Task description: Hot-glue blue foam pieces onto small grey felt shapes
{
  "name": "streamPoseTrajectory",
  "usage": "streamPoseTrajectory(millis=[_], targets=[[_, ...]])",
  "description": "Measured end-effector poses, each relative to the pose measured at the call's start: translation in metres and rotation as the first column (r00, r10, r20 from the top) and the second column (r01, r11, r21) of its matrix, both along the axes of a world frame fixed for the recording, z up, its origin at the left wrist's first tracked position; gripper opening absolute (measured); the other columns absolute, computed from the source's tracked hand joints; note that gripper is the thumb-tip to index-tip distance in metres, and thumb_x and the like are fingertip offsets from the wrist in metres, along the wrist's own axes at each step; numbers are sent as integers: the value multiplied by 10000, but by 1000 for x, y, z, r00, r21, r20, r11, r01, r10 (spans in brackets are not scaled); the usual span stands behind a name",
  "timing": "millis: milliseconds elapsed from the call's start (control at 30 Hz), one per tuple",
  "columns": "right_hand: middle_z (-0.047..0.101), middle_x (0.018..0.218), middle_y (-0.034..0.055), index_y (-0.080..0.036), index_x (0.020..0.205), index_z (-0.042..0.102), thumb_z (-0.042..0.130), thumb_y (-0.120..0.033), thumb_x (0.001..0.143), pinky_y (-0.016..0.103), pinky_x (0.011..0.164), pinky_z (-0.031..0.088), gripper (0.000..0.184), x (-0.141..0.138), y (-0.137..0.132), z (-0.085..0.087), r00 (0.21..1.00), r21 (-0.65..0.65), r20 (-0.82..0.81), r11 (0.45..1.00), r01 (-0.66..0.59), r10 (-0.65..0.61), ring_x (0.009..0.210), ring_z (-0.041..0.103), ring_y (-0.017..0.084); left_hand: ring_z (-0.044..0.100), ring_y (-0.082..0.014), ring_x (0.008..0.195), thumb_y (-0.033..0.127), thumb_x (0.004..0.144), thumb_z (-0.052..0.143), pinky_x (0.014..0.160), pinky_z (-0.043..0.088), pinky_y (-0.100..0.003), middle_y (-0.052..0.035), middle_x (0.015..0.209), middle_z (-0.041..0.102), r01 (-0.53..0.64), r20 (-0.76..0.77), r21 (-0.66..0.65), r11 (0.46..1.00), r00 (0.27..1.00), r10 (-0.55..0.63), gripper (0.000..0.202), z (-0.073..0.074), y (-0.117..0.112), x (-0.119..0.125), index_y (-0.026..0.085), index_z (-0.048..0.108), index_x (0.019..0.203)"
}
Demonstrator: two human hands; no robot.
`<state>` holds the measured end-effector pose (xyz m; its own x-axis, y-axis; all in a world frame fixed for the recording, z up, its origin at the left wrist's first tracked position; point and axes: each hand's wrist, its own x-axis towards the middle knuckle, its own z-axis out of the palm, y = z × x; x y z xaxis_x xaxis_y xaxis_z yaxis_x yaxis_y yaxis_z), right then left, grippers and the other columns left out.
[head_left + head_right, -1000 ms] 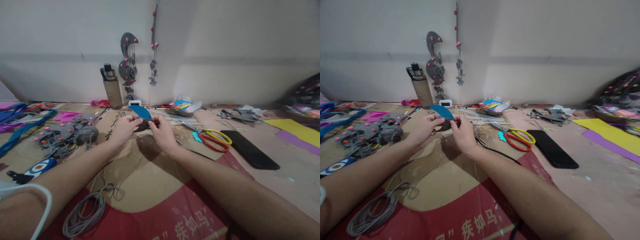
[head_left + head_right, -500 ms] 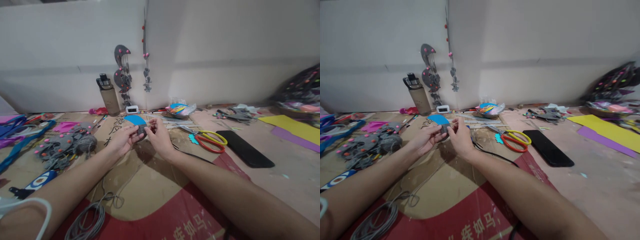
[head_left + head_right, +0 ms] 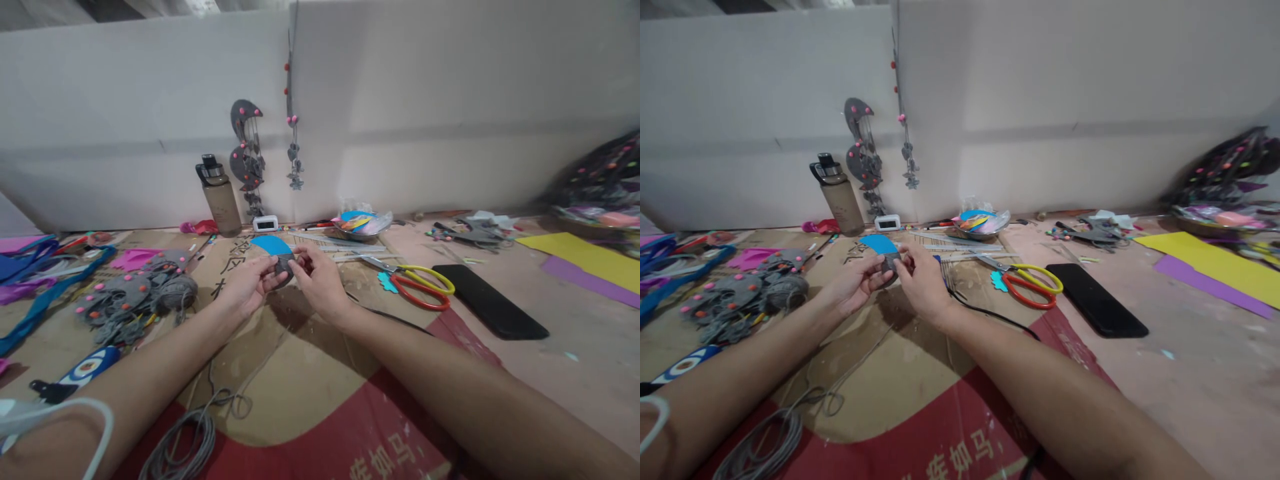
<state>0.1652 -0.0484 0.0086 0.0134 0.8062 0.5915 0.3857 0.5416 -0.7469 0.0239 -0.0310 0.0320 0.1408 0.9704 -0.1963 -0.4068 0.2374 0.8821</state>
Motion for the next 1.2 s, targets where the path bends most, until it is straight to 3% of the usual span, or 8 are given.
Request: streamPoseTrajectory(millis=[267,533,700,967,1200], targets=[[554,815,27,-208,943,534,464,-316,828,279,694,407,173,2,0,0,999,17,23,999,-35,34,719,495,152,633,-91,555,71,756,573,559,561,-165,-72,704,670,-5,30,-57,998,1000,7,48,4,-2,0,81,610,726],[543,799,19,-196,910,517,469,-310,833,273,681,417,145,1,0,1,999,22,15,999,-44,43,704,497,136,631,-87,545,55,761,567,556,559,-157,-67,688,666,-1,62,-47,999,998,4,50,5,-4,1,75,608,740],[519,755,0,-194,1028,492,498,-284,815,273,659,426,232,0,3,-4,1000,26,-16,999,-25,25,667,499,130,633,-92,553,40,781,525,546,556,-162,-79,698,670,3,80,-51,999,997,1,90,5,-4,2,54,610,755],[581,820,27,-199,927,559,492,-273,828,280,702,435,140,0,3,-4,999,82,46,997,-13,10,744,533,142,611,-80,519,35,776,529,534,551,-160,-57,644,651,-29,71,-54,998,997,32,102,6,-5,3,66,602,713],[576,826,27,-193,987,538,500,-277,823,272,677,448,187,-1,3,-5,1000,59,26,998,-3,2,714,529,133,624,-90,534,49,779,539,523,549,-164,-69,677,664,-20,73,-64,998,997,25,81,5,-4,2,62,608,741]])
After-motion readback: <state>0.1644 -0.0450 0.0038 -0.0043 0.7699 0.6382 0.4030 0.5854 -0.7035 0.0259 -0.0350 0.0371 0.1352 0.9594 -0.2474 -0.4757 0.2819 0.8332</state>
